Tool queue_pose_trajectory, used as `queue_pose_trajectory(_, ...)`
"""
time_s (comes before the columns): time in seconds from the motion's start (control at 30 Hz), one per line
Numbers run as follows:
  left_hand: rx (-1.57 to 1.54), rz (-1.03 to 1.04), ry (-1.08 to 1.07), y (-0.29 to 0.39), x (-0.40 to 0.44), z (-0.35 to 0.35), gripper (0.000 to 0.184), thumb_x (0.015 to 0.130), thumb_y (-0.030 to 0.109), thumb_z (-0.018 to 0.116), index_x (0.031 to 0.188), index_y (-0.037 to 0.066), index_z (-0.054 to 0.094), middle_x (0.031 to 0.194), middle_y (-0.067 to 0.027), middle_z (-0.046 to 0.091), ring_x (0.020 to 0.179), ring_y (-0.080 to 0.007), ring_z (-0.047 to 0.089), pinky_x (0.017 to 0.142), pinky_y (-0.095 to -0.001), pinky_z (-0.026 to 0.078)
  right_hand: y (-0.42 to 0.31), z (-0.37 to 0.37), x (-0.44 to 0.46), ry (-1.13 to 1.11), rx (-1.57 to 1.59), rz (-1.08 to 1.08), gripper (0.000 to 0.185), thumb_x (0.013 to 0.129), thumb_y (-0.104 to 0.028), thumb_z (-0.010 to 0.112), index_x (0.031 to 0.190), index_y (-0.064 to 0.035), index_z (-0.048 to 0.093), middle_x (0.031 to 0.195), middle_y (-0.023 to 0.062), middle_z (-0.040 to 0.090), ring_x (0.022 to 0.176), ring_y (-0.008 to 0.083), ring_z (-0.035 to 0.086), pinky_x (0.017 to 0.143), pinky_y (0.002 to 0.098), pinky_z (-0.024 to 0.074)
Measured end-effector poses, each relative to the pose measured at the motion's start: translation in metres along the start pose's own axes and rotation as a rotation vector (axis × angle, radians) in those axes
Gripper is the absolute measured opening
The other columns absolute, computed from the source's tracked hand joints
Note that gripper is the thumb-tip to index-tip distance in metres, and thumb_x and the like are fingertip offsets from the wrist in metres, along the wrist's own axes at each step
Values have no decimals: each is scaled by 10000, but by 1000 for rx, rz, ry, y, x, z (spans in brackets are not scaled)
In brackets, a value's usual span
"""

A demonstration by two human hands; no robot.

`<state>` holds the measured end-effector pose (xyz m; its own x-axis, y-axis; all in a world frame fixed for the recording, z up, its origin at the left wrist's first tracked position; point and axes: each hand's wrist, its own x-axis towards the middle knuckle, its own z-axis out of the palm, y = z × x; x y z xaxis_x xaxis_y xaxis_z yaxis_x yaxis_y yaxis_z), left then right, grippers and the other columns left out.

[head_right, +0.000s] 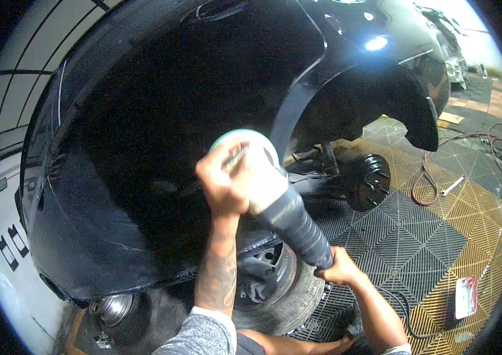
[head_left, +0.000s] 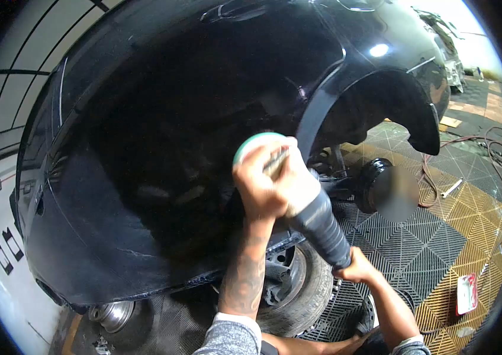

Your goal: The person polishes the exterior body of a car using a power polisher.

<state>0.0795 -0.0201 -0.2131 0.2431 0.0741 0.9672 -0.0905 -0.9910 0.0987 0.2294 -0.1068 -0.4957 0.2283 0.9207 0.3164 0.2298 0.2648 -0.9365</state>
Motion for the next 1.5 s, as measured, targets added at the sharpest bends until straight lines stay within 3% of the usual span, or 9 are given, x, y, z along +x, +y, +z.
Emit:
queue_pose_trajectory(0.23, -43, -10, 60, -12, -74, -75, 249, 798, 83, 649, 991, -52, 731, 957, -171, 764, 933, -255, 741, 905, -371, 559, 34, 66, 10, -81, -150, 26, 354, 640, -157, 767, 936, 24, 698, 828, 139, 741, 810, 173, 720, 779, 346, 560)
queue_pose_trajectory(0.37, -33, 24, 139, -24, -100, -116, 231, 782, 50, 660, 980, -53, 717, 957, -187, 759, 925, -286, 751, 888, -389, 583, 16, 90, 14, -19, -139, -158, 254, 652, -133, 765, 834, 24, 680, 747, 90, 722, 733, 123, 683, 719, 316, 557)
queue_pose_trajectory(0.5, -26, -36, 247, -33, -122, -154, 266, 809, 122, 629, 994, -52, 709, 981, -218, 741, 922, -298, 726, 895, -419, 562, -2, 102, 22, -99, -266, -170, 343, 663, -140, 760, 965, 15, 709, 857, 162, 752, 825, 212, 752, 778, 343, 570)
queue_pose_trajectory(0.6, -24, -34, 331, -42, -136, -184, 279, 823, 105, 605, 1036, -59, 678, 1002, -245, 718, 884, -327, 713, 873, -458, 565, 11, 117, 33, -186, -324, -230, 550, 629, -171, 731, 1155, -23, 679, 976, 274, 706, 956, 441, 680, 850, 480, 544)
queue_pose_trajectory(0.77, -25, 47, 445, -49, -160, -210, 317, 866, 161, 607, 1108, -44, 612, 1038, -244, 684, 904, -332, 686, 821, -471, 584, -11, 126, 34, -195, -475, -219, 573, 610, -197, 738, 1153, -26, 677, 904, 279, 697, 904, 445, 685, 827, 503, 549)
queue_pose_trajectory(1.1, -55, -62, 305, -35, -165, -133, 310, 840, 190, 626, 1046, -36, 679, 946, -225, 728, 864, -308, 718, 855, -441, 570, 29, 80, 3, -176, -347, -79, 551, 603, -202, 752, 1129, -55, 681, 882, 237, 707, 861, 421, 695, 783, 467, 552)
queue_pose_trajectory(1.13, -82, -62, 300, -34, -163, -121, 303, 841, 185, 626, 1034, -40, 686, 939, -227, 733, 869, -301, 720, 851, -432, 574, 42, 73, 2, -168, -317, -161, 521, 615, -201, 747, 1112, -58, 685, 879, 218, 711, 856, 403, 701, 776, 444, 550)
queue_pose_trajectory(1.27, -115, -81, 217, -30, -153, -87, 328, 828, 141, 599, 1068, -72, 663, 1005, -248, 712, 892, -318, 699, 899, -462, 550, 57, 50, -6, -136, -295, -130, 507, 623, -188, 738, 1112, -64, 694, 878, 208, 717, 846, 381, 713, 776, 421, 552)
queue_pose_trajectory(1.5, -94, -23, 119, -22, -105, -52, 315, 856, 126, 591, 1068, -89, 677, 1016, -228, 729, 929, -295, 716, 942, -437, 542, 24, 23, -13, -119, -228, -11, 556, 626, -190, 744, 1162, -55, 690, 880, 218, 719, 830, 352, 728, 791, 393, 558)
